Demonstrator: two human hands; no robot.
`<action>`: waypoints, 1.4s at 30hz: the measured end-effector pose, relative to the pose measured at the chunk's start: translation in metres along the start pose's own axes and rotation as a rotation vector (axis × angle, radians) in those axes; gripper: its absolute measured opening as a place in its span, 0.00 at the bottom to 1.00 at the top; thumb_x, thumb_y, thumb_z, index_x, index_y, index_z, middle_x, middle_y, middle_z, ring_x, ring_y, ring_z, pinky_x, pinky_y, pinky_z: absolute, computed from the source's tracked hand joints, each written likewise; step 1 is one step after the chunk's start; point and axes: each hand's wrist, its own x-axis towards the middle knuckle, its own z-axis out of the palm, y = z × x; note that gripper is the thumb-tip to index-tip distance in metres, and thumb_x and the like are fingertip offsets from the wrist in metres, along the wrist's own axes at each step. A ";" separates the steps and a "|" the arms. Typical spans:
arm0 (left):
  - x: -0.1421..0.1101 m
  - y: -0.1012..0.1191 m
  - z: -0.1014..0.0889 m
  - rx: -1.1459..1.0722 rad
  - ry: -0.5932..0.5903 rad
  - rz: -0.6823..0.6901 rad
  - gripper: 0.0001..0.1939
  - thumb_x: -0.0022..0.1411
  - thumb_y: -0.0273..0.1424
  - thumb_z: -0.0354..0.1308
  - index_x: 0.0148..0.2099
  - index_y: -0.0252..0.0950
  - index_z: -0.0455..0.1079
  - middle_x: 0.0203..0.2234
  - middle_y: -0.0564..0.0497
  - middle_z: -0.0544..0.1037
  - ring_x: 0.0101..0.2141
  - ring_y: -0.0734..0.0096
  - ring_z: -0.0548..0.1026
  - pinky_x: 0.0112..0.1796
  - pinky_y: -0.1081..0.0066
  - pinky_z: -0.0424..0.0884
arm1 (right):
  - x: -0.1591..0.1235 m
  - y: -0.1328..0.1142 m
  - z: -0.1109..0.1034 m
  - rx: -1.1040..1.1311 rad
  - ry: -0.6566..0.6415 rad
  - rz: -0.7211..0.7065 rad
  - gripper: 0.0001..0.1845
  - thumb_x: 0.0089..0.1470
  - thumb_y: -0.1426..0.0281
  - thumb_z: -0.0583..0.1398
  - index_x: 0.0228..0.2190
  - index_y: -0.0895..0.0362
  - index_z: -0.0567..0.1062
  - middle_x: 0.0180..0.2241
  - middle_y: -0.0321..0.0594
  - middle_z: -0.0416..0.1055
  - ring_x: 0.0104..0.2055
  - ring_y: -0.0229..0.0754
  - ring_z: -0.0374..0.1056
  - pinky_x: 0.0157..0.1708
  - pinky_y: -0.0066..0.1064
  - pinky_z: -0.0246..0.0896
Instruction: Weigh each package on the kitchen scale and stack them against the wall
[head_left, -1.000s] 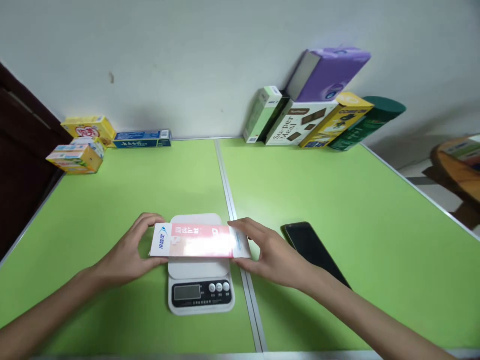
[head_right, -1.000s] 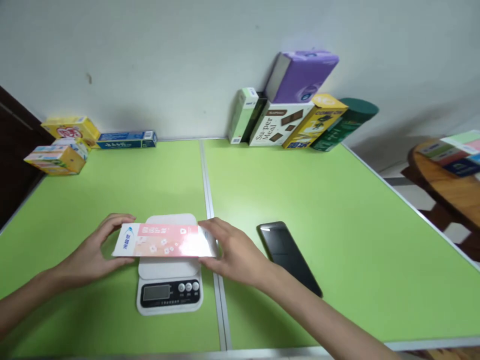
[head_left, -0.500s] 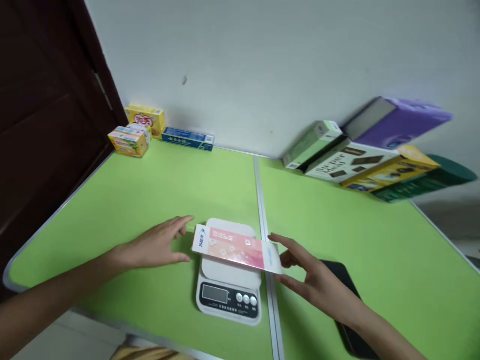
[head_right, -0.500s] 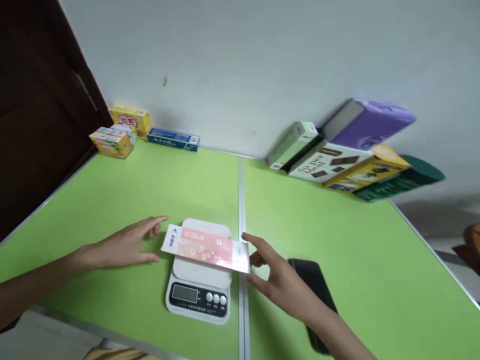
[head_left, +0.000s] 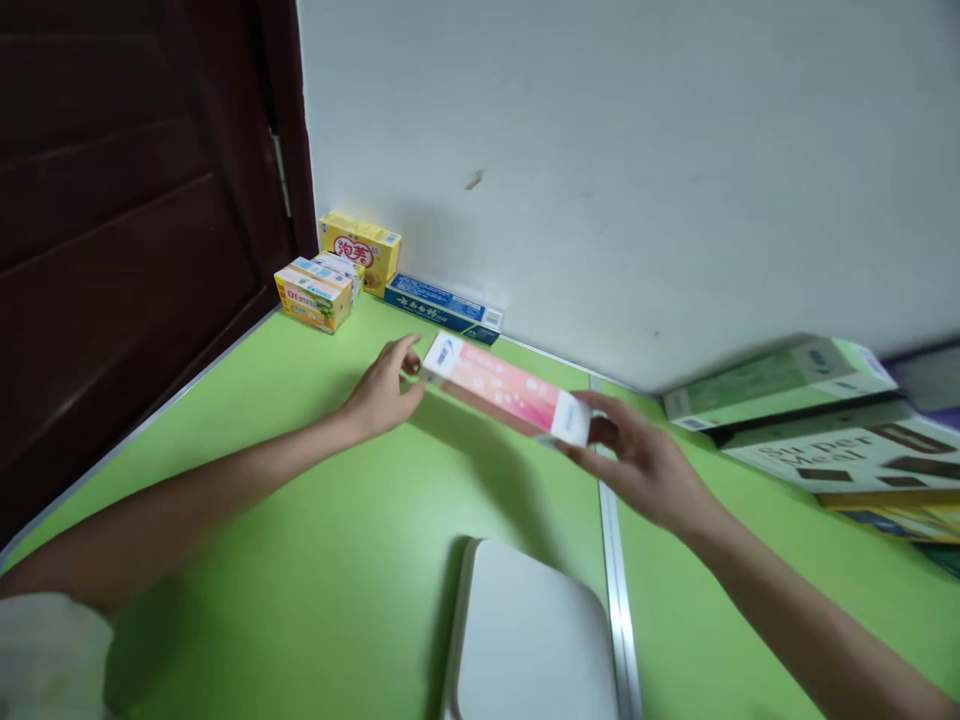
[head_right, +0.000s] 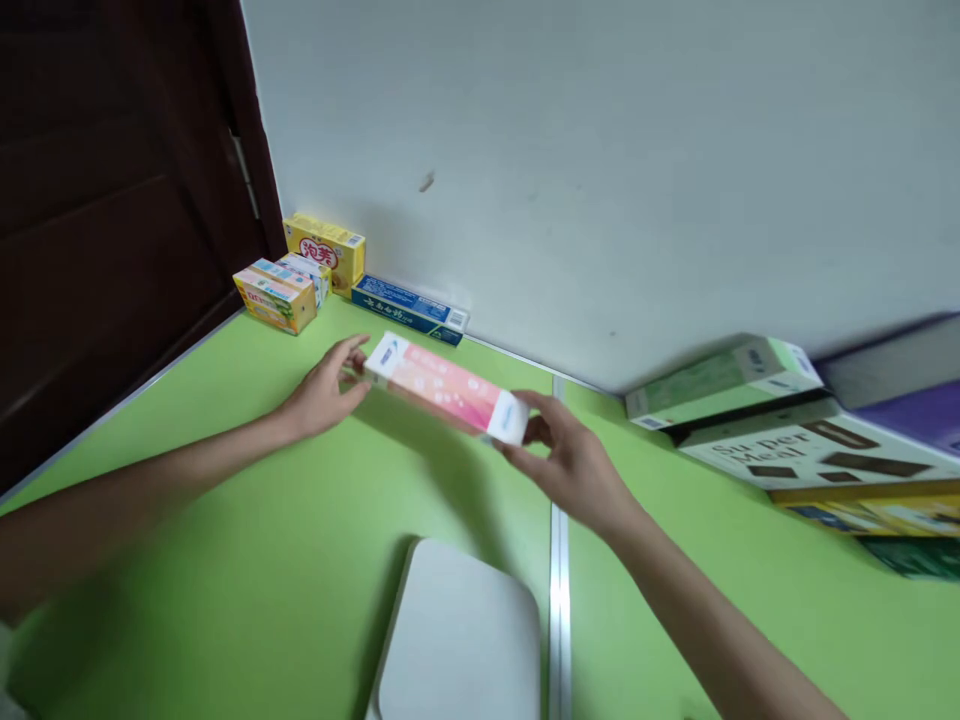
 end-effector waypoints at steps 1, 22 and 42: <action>0.016 -0.010 0.005 0.017 0.075 0.017 0.34 0.53 0.22 0.51 0.62 0.32 0.48 0.47 0.39 0.66 0.48 0.62 0.67 0.48 0.60 0.66 | 0.026 0.002 0.002 0.009 0.038 0.009 0.30 0.46 0.56 0.62 0.48 0.57 0.65 0.32 0.43 0.72 0.31 0.44 0.69 0.28 0.32 0.65; 0.130 -0.092 0.052 0.599 0.101 0.178 0.40 0.58 0.29 0.53 0.67 0.37 0.37 0.66 0.43 0.27 0.64 0.49 0.27 0.59 0.47 0.42 | 0.214 0.030 0.078 0.113 0.446 0.050 0.21 0.45 0.72 0.57 0.44 0.58 0.68 0.30 0.38 0.67 0.30 0.40 0.65 0.34 0.36 0.65; -0.029 0.104 0.063 0.447 -1.001 0.190 0.09 0.55 0.28 0.46 0.32 0.37 0.68 0.30 0.50 0.75 0.31 0.67 0.73 0.32 0.68 0.69 | -0.075 -0.042 0.016 0.067 -0.522 -0.160 0.09 0.52 0.76 0.57 0.35 0.61 0.77 0.34 0.40 0.76 0.32 0.37 0.70 0.32 0.26 0.63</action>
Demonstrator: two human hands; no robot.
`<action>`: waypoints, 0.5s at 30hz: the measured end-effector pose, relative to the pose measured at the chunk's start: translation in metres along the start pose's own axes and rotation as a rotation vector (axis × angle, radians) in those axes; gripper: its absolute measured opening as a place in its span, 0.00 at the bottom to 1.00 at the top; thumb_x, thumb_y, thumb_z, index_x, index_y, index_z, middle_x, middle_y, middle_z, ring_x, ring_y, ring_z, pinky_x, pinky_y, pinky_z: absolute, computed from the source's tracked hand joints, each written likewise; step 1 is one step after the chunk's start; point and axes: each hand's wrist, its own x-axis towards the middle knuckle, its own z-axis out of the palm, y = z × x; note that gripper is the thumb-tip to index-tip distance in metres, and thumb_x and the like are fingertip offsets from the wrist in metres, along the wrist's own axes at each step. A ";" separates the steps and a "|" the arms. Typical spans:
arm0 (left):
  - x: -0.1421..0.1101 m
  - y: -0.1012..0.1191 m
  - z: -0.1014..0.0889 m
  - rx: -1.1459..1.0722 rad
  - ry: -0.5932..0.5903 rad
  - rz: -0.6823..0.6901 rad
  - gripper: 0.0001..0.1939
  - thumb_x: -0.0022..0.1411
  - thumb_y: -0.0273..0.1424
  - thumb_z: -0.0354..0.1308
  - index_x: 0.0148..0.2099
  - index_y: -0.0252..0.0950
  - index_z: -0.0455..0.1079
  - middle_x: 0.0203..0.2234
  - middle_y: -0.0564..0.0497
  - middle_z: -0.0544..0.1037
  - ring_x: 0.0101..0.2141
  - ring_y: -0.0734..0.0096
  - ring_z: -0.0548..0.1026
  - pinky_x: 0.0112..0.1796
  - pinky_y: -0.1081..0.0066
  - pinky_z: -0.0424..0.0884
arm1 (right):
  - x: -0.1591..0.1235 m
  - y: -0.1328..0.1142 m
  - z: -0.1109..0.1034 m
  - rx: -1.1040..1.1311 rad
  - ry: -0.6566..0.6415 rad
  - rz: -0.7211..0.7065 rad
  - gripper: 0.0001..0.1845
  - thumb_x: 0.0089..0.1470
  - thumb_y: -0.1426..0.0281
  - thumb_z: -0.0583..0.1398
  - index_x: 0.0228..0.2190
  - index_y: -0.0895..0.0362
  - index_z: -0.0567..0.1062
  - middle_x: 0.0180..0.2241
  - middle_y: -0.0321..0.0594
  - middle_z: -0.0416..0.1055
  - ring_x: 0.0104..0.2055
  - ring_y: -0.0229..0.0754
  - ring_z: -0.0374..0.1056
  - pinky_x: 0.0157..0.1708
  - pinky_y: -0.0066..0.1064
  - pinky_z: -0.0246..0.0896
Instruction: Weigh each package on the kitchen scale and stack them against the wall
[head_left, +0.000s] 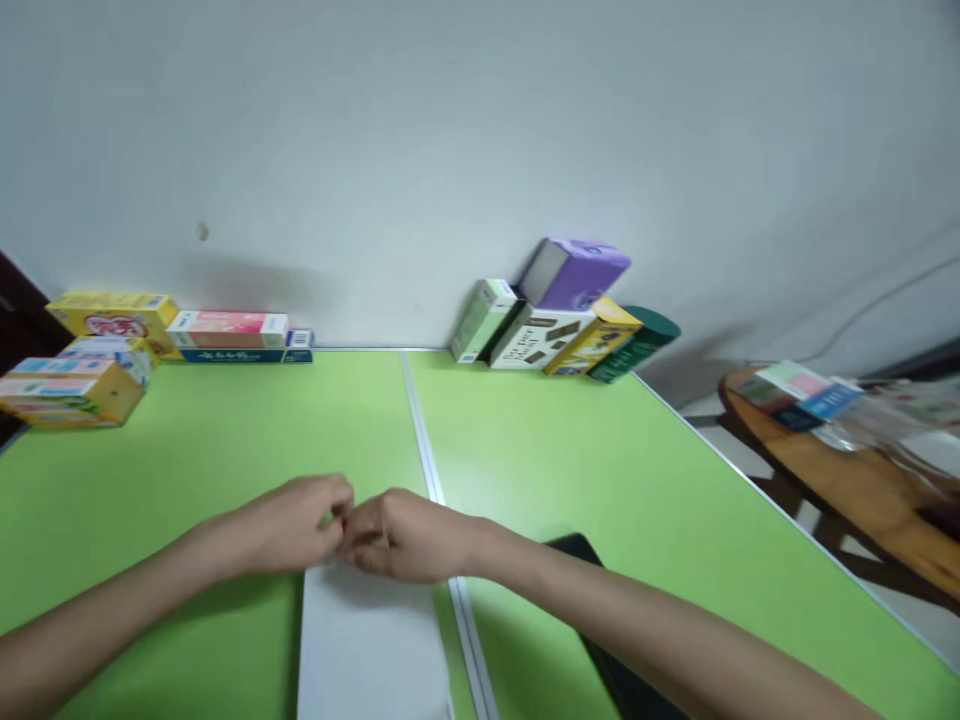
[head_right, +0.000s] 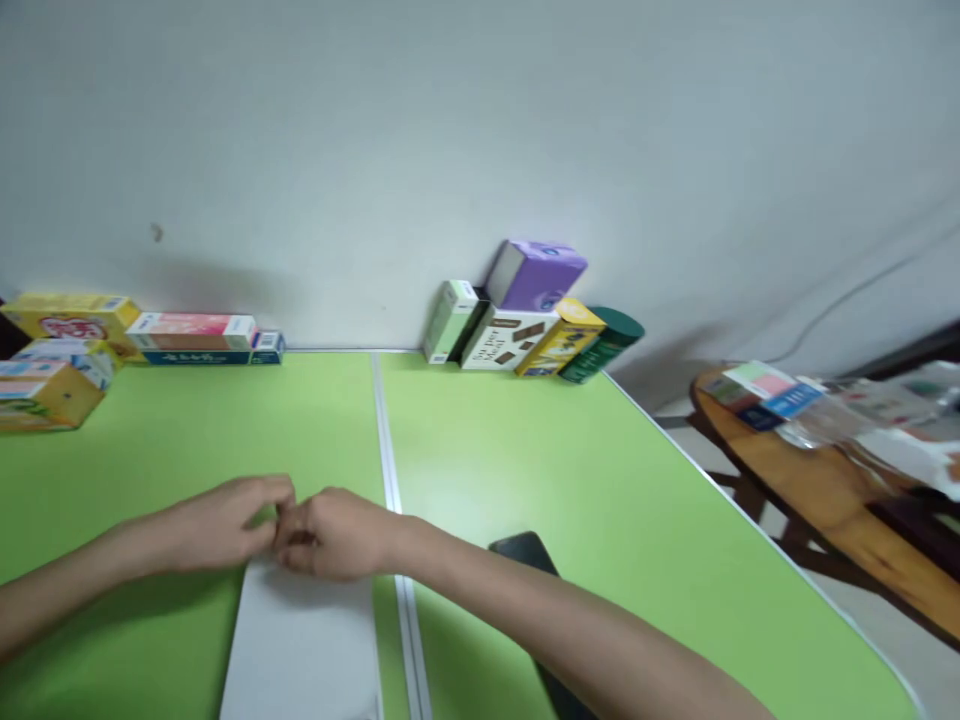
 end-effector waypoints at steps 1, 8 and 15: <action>0.000 0.019 0.002 0.007 -0.141 0.003 0.09 0.54 0.29 0.47 0.32 0.37 0.68 0.27 0.51 0.75 0.28 0.68 0.72 0.28 0.70 0.67 | -0.017 -0.005 0.003 0.049 -0.056 0.013 0.09 0.52 0.75 0.58 0.36 0.60 0.77 0.34 0.38 0.76 0.32 0.36 0.70 0.32 0.25 0.63; 0.033 0.123 0.013 0.353 -0.670 0.246 0.08 0.49 0.29 0.50 0.26 0.37 0.71 0.27 0.47 0.77 0.23 0.66 0.70 0.19 0.71 0.58 | -0.104 -0.007 0.006 0.282 -0.263 0.013 0.11 0.47 0.71 0.63 0.36 0.56 0.77 0.30 0.34 0.76 0.33 0.38 0.72 0.31 0.24 0.64; 0.131 0.152 -0.013 0.538 -0.098 0.110 0.18 0.54 0.27 0.48 0.47 0.33 0.70 0.42 0.42 0.76 0.41 0.58 0.74 0.40 0.63 0.71 | -0.129 0.076 -0.011 0.824 0.524 -0.016 0.13 0.48 0.71 0.61 0.39 0.58 0.73 0.37 0.40 0.73 0.36 0.38 0.70 0.39 0.32 0.64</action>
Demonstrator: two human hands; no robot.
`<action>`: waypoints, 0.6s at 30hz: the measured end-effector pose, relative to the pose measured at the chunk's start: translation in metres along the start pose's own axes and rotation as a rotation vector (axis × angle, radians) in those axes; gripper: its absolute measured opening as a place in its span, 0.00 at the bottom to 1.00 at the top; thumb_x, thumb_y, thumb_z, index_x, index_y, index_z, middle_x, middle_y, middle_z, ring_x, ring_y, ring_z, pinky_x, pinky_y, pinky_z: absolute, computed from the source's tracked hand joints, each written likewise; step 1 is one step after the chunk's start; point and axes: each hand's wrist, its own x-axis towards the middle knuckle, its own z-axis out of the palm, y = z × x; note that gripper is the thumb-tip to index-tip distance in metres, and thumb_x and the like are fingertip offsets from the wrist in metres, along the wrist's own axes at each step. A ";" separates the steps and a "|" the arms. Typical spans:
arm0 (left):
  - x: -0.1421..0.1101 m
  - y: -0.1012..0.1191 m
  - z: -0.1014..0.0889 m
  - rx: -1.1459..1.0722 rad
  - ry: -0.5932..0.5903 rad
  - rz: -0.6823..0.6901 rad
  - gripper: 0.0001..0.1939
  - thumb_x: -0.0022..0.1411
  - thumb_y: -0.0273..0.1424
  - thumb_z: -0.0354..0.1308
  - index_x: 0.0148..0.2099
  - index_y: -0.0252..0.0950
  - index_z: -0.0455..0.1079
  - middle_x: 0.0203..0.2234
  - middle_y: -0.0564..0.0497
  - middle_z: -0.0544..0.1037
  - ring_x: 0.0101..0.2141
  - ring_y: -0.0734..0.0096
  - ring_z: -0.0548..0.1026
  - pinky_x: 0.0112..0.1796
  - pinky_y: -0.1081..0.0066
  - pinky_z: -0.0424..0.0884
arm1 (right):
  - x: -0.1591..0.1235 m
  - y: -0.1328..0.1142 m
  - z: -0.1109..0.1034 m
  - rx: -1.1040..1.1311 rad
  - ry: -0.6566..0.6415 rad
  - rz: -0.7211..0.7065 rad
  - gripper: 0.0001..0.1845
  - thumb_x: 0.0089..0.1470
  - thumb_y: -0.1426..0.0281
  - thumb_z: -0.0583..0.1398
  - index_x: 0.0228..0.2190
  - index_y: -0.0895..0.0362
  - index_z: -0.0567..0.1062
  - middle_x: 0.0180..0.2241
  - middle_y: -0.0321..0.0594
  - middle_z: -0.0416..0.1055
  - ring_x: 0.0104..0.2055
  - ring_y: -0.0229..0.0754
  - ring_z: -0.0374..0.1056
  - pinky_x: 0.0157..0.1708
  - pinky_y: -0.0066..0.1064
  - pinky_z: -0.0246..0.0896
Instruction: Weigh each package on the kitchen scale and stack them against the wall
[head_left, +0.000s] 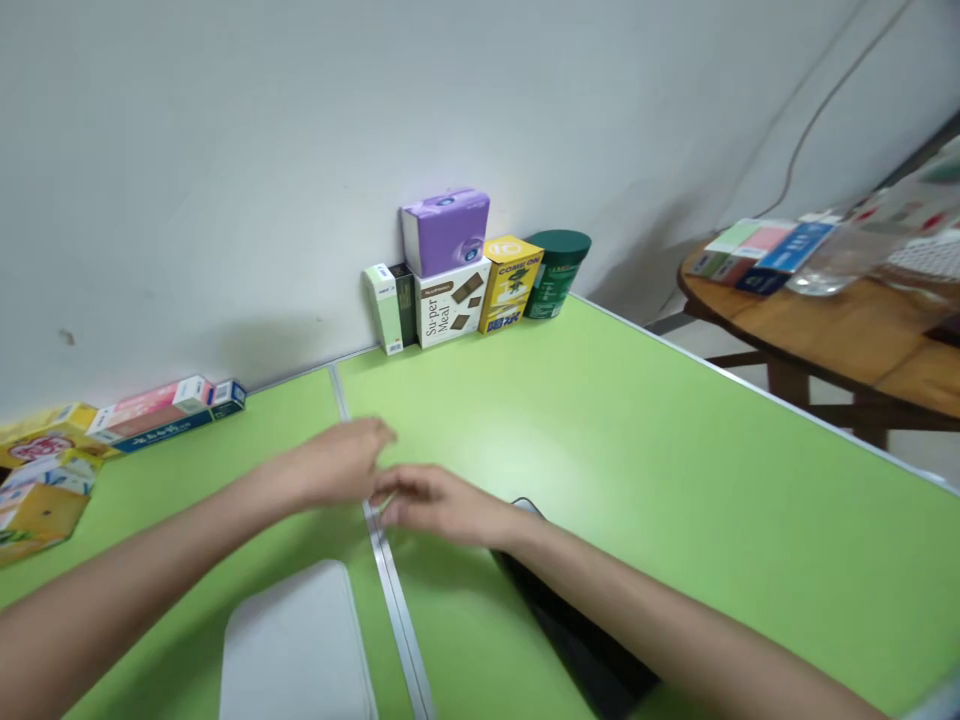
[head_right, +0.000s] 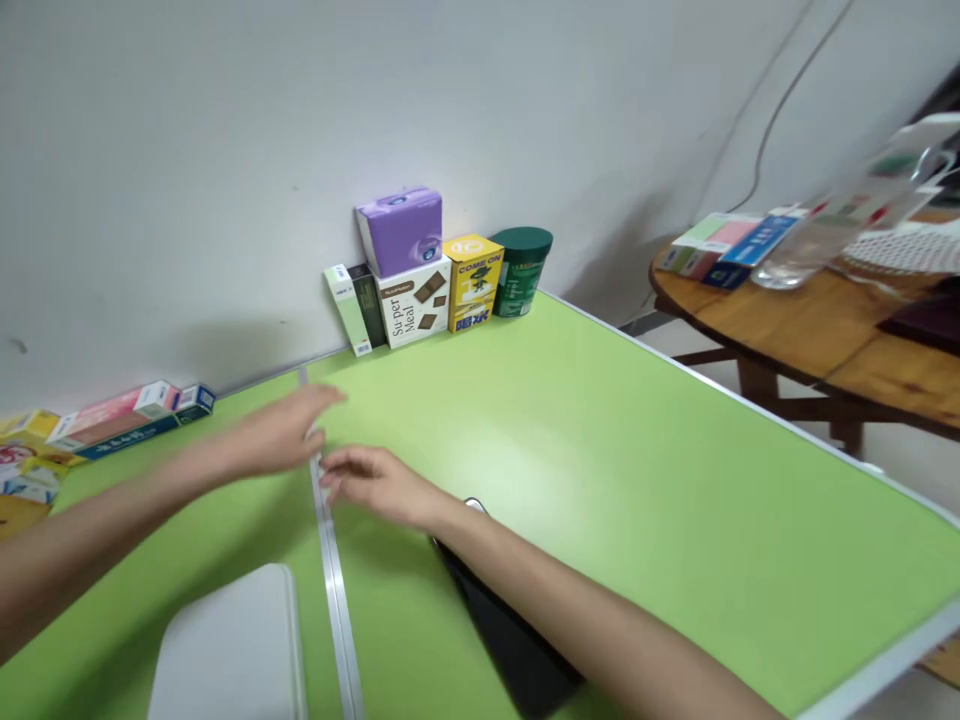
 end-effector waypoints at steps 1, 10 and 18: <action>0.019 -0.007 -0.010 0.024 0.208 -0.035 0.23 0.54 0.25 0.48 0.54 0.32 0.64 0.50 0.40 0.72 0.49 0.56 0.70 0.48 0.60 0.67 | 0.004 0.004 -0.011 0.112 0.118 -0.027 0.13 0.48 0.69 0.62 0.38 0.58 0.73 0.37 0.40 0.73 0.35 0.37 0.70 0.40 0.32 0.64; 0.156 -0.054 -0.062 0.086 0.710 -0.254 0.35 0.55 0.26 0.54 0.62 0.22 0.47 0.63 0.31 0.48 0.63 0.46 0.43 0.61 0.52 0.44 | 0.003 0.018 -0.047 0.338 0.217 -0.015 0.17 0.40 0.63 0.67 0.32 0.58 0.74 0.29 0.36 0.74 0.29 0.35 0.70 0.38 0.33 0.64; 0.148 -0.058 -0.059 -0.045 0.757 -0.262 0.23 0.53 0.29 0.58 0.51 0.33 0.56 0.49 0.40 0.65 0.50 0.54 0.67 0.49 0.56 0.65 | -0.004 0.027 -0.055 0.324 0.266 0.004 0.16 0.41 0.62 0.67 0.31 0.58 0.74 0.29 0.36 0.73 0.28 0.34 0.68 0.37 0.33 0.63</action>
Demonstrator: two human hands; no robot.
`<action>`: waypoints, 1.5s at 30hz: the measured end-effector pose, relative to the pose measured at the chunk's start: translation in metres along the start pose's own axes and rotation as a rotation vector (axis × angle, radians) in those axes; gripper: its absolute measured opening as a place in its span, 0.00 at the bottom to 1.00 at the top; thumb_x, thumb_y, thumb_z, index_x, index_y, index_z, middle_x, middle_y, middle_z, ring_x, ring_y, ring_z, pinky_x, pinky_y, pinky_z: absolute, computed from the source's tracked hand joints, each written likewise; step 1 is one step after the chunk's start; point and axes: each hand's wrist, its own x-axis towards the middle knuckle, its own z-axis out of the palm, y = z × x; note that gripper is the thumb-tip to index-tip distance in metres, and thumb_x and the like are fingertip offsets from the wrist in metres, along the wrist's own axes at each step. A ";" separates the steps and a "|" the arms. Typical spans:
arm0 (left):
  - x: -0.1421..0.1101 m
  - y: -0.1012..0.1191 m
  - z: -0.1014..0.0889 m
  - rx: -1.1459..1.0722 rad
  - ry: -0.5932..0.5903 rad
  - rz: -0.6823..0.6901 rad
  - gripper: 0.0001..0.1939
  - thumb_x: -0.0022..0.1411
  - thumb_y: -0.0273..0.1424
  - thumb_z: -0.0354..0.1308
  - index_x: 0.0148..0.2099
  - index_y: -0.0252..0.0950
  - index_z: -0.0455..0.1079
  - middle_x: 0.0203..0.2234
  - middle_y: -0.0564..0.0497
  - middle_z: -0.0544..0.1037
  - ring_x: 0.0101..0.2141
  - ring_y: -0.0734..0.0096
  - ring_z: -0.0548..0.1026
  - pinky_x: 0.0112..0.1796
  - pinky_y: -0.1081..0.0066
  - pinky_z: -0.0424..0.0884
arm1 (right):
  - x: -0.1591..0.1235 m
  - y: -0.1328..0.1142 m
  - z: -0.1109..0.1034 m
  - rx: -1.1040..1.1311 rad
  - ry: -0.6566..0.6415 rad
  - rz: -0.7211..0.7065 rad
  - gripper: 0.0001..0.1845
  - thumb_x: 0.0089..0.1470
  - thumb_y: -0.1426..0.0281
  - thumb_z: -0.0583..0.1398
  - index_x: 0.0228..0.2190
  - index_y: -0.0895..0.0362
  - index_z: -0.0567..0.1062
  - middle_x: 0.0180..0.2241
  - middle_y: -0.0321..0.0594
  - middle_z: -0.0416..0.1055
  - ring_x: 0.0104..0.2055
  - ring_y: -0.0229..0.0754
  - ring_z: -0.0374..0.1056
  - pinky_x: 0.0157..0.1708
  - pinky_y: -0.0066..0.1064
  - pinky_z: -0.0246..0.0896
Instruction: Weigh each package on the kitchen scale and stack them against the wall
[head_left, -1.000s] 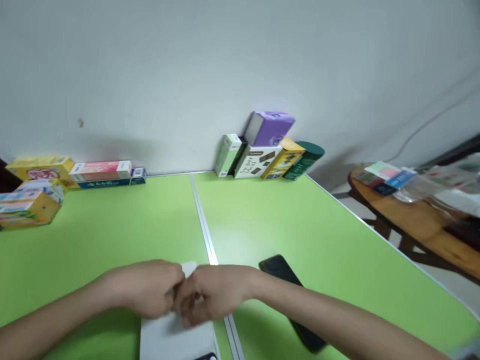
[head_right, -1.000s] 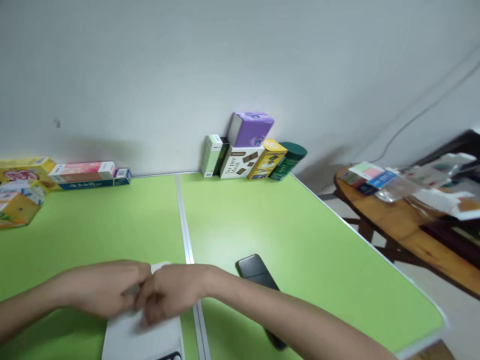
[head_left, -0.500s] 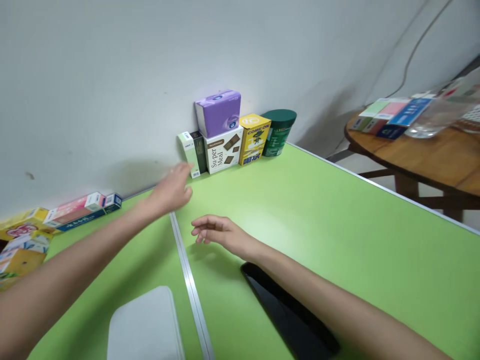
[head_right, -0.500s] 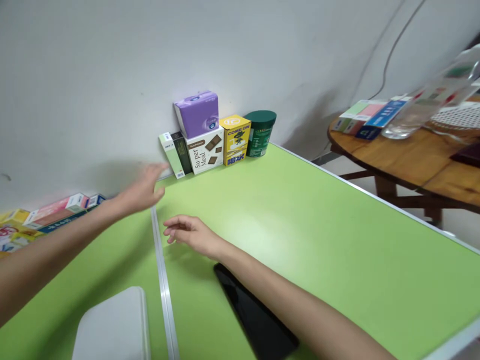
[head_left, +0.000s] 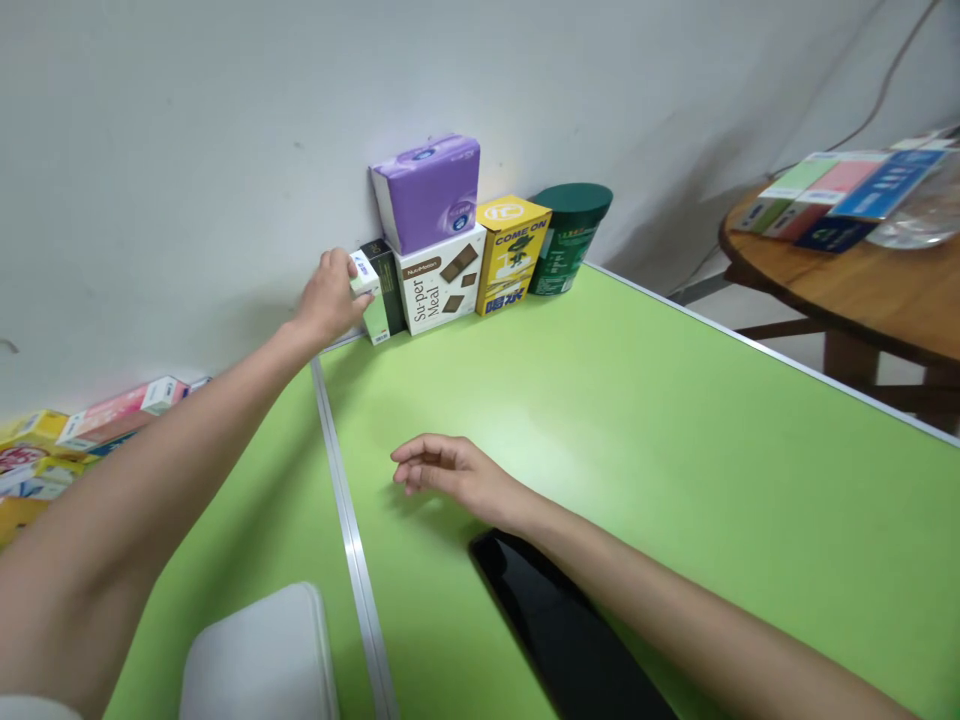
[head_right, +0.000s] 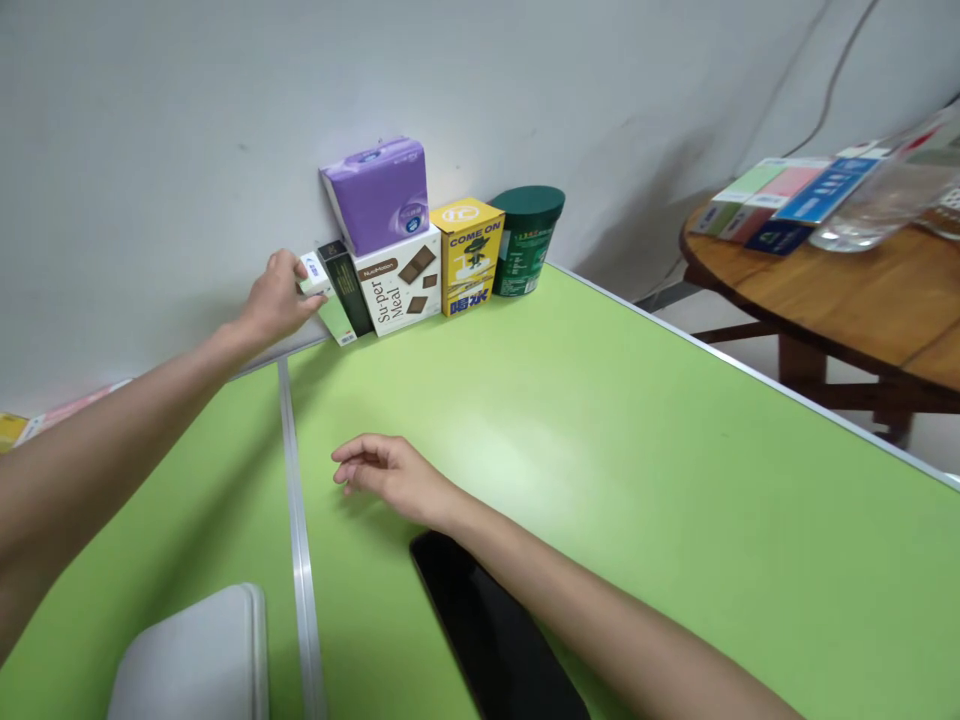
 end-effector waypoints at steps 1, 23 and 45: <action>-0.004 0.001 -0.005 -0.006 -0.033 -0.019 0.27 0.52 0.29 0.59 0.52 0.33 0.55 0.49 0.40 0.65 0.48 0.55 0.68 0.47 0.57 0.67 | 0.000 0.001 0.001 -0.004 -0.004 -0.003 0.16 0.41 0.62 0.66 0.32 0.59 0.73 0.29 0.36 0.73 0.28 0.34 0.68 0.37 0.33 0.63; -0.372 -0.095 -0.124 -0.896 -0.358 -0.549 0.34 0.46 0.40 0.64 0.55 0.44 0.56 0.53 0.42 0.69 0.52 0.52 0.68 0.47 0.57 0.69 | -0.059 -0.009 0.118 -1.203 -0.385 -0.181 0.28 0.46 0.69 0.63 0.50 0.55 0.65 0.46 0.47 0.67 0.49 0.51 0.63 0.49 0.46 0.61; -0.433 -0.124 -0.080 -0.691 -0.441 -0.374 0.31 0.51 0.36 0.62 0.56 0.40 0.56 0.41 0.48 0.73 0.39 0.63 0.72 0.39 0.66 0.68 | -0.063 0.030 0.113 -1.265 -0.266 0.068 0.26 0.54 0.64 0.57 0.54 0.54 0.59 0.27 0.35 0.68 0.30 0.41 0.68 0.34 0.35 0.67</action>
